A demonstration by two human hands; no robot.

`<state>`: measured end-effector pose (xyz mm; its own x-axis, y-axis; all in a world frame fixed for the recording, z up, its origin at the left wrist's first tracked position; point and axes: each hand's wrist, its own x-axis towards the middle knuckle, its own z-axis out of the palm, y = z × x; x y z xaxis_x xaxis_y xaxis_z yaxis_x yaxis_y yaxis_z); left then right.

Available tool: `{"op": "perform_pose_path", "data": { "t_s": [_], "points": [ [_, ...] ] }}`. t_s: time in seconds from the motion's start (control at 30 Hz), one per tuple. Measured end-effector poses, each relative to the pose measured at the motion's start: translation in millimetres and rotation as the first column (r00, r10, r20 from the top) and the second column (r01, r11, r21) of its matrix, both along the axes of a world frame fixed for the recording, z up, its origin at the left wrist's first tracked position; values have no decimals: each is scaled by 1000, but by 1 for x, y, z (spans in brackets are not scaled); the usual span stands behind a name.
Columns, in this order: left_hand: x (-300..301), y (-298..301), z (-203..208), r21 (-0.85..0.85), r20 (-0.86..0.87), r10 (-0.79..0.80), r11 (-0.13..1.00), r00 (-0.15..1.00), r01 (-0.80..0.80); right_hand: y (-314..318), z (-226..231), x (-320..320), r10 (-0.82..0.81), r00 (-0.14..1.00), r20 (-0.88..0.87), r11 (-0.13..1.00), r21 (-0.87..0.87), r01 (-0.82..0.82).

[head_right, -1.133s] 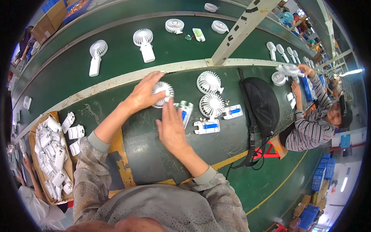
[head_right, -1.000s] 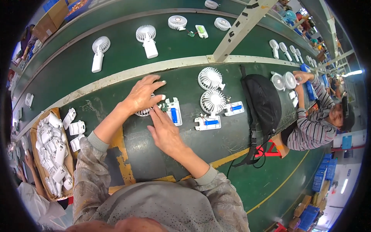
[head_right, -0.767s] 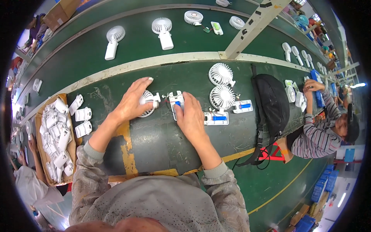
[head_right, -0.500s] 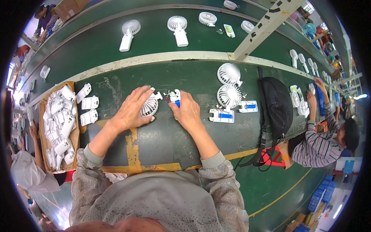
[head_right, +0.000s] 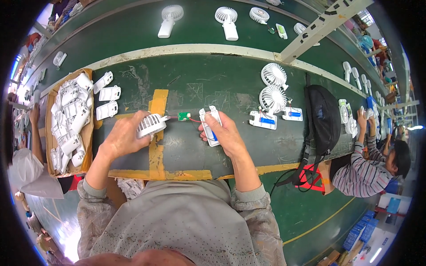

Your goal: The person assembles portable fans by fitting the fan heads and wiring into handle housings, positioning the batteries, snapping on the handle covers, and placing the assembled fans onto a conveyor belt.

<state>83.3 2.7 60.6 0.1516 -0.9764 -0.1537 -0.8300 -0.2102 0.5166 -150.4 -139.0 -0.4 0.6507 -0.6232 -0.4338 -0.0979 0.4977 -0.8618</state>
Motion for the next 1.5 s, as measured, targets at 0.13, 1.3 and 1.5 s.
{"op": "perform_pose_path", "data": {
  "t_s": [0.13,1.3,1.5],
  "points": [
    [17,6,-4,-127,-506,102,973,856,-191,7,-7,1,57,998,-32,991,124,-53],
    [-26,-32,-31,-45,-877,105,954,469,-296,48,-5,-7,393,918,54,900,180,-396],
    [-29,-33,-32,-44,-861,116,953,495,-301,53,-2,1,317,947,41,938,133,-320]
  ]
}}
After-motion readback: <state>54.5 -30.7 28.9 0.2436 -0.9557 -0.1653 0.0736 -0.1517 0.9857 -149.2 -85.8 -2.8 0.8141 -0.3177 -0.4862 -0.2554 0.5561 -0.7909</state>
